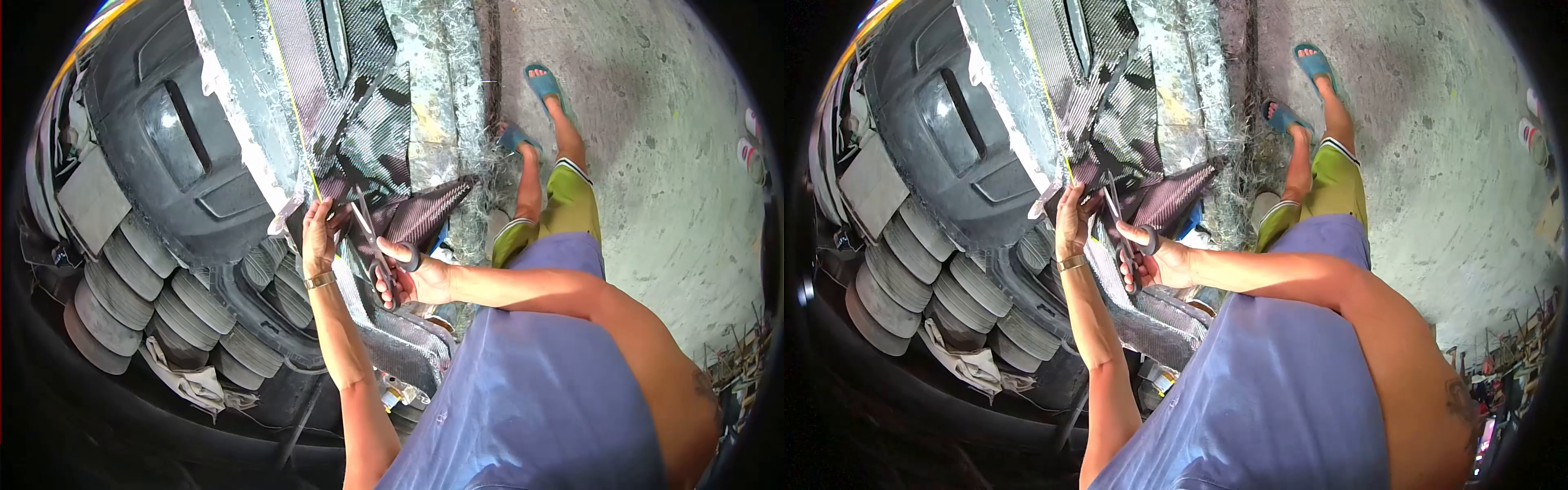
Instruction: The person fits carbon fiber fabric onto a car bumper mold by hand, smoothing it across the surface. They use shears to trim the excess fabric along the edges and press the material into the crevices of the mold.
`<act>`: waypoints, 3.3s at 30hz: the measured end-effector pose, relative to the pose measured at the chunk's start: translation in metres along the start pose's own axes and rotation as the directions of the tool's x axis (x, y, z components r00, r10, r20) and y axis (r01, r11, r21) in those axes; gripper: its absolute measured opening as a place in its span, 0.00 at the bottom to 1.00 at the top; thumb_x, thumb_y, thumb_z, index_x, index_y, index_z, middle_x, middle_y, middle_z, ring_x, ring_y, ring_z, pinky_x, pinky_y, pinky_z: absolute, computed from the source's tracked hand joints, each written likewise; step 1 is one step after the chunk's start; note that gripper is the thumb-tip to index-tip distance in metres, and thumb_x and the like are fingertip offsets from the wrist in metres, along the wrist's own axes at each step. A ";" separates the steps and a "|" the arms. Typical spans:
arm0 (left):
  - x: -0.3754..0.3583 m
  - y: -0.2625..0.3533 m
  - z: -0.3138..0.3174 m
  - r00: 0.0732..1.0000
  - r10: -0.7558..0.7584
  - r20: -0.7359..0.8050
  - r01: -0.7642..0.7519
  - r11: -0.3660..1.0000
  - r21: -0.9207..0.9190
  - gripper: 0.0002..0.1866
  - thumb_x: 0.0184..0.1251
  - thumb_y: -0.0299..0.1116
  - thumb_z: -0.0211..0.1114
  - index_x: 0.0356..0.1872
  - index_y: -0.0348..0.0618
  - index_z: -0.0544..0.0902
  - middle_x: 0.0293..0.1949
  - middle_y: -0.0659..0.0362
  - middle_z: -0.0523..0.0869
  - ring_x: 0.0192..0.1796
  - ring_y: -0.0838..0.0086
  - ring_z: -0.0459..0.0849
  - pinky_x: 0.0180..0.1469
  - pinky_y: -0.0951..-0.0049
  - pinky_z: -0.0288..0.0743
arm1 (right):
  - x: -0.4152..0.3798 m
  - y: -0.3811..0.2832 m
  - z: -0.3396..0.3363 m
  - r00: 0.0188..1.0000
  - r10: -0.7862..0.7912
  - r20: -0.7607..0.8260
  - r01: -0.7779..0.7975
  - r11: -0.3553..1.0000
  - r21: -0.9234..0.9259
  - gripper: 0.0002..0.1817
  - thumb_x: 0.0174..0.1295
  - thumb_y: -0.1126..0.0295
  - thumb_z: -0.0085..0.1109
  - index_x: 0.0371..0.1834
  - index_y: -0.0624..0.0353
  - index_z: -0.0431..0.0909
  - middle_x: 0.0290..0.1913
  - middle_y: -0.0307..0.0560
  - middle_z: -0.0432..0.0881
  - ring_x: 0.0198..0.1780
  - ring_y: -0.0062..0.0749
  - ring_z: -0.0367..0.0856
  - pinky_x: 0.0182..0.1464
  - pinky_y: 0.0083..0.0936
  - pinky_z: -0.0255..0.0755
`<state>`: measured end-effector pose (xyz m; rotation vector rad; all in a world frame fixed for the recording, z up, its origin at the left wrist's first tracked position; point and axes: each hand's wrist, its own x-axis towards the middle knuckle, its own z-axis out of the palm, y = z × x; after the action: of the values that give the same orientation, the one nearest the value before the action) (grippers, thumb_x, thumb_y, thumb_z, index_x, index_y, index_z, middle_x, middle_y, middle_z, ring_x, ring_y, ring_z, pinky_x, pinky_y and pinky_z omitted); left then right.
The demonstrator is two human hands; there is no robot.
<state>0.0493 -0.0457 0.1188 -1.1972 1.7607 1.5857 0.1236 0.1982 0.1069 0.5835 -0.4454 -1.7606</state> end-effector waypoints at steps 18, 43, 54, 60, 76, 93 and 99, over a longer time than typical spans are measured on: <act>0.003 -0.008 0.002 0.996 0.057 -0.061 -0.058 0.998 -0.021 0.07 0.75 0.33 0.66 0.38 0.46 0.76 0.33 0.66 0.83 0.43 0.60 0.94 0.47 0.61 0.89 | 0.011 0.031 0.014 0.959 -0.202 -0.197 0.186 0.978 -0.098 0.31 0.60 0.31 0.65 0.28 0.50 0.72 0.25 0.35 0.77 0.24 0.24 0.80 0.30 0.26 0.81; 0.008 -0.012 -0.014 0.997 0.066 -0.051 -0.064 0.998 0.028 0.12 0.76 0.39 0.64 0.45 0.39 0.80 0.41 0.50 0.90 0.44 0.58 0.93 0.45 0.64 0.88 | -0.002 0.002 -0.014 0.991 -0.072 -0.112 0.038 0.958 -0.283 0.34 0.58 0.27 0.63 0.25 0.50 0.73 0.23 0.37 0.79 0.21 0.26 0.83 0.24 0.23 0.80; 0.005 -0.007 -0.009 0.995 0.062 -0.074 -0.063 0.998 -0.002 0.09 0.76 0.36 0.64 0.41 0.44 0.75 0.35 0.52 0.89 0.42 0.60 0.93 0.41 0.68 0.88 | 0.001 -0.008 -0.011 0.958 -0.150 -0.245 0.044 0.920 -0.390 0.28 0.61 0.38 0.70 0.27 0.53 0.76 0.19 0.36 0.74 0.17 0.24 0.78 0.21 0.26 0.78; 0.006 -0.006 -0.010 0.995 0.054 -0.078 -0.054 0.999 0.009 0.09 0.76 0.37 0.63 0.42 0.43 0.74 0.38 0.49 0.90 0.43 0.59 0.93 0.40 0.68 0.87 | 0.004 -0.008 -0.026 0.962 -0.166 -0.218 0.058 0.901 -0.429 0.27 0.61 0.41 0.71 0.27 0.53 0.75 0.19 0.36 0.73 0.16 0.24 0.76 0.21 0.26 0.77; -0.107 -0.041 -0.006 0.796 0.593 -0.123 -0.383 0.649 0.657 0.28 0.74 0.42 0.65 0.70 0.40 0.73 0.70 0.49 0.76 0.73 0.60 0.72 0.76 0.57 0.60 | -0.127 -0.055 -0.006 0.988 -0.148 0.042 0.134 0.690 -0.712 0.26 0.74 0.43 0.53 0.43 0.58 0.75 0.36 0.42 0.78 0.36 0.31 0.84 0.46 0.34 0.80; -0.140 -0.075 0.020 0.569 0.761 0.310 -0.528 0.049 0.848 0.26 0.52 0.18 0.67 0.57 0.44 0.81 0.51 0.52 0.87 0.54 0.55 0.84 0.62 0.56 0.71 | -0.195 -0.034 0.063 0.633 -0.770 0.077 0.118 -0.003 -0.993 0.18 0.70 0.52 0.64 0.41 0.56 0.75 0.30 0.37 0.79 0.30 0.22 0.82 0.34 0.19 0.72; -0.200 0.003 0.032 0.494 0.813 0.308 -0.559 0.027 0.828 0.15 0.60 0.24 0.69 0.48 0.37 0.82 0.41 0.46 0.87 0.44 0.49 0.85 0.50 0.53 0.76 | -0.236 -0.009 0.054 0.511 -0.852 0.114 0.135 -0.051 -0.990 0.20 0.72 0.49 0.60 0.37 0.56 0.77 0.29 0.40 0.82 0.33 0.23 0.83 0.35 0.20 0.72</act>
<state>0.1410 0.0414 0.2771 0.1593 3.0531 0.4602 0.1326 0.4286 0.1816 0.2747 1.6395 -1.9941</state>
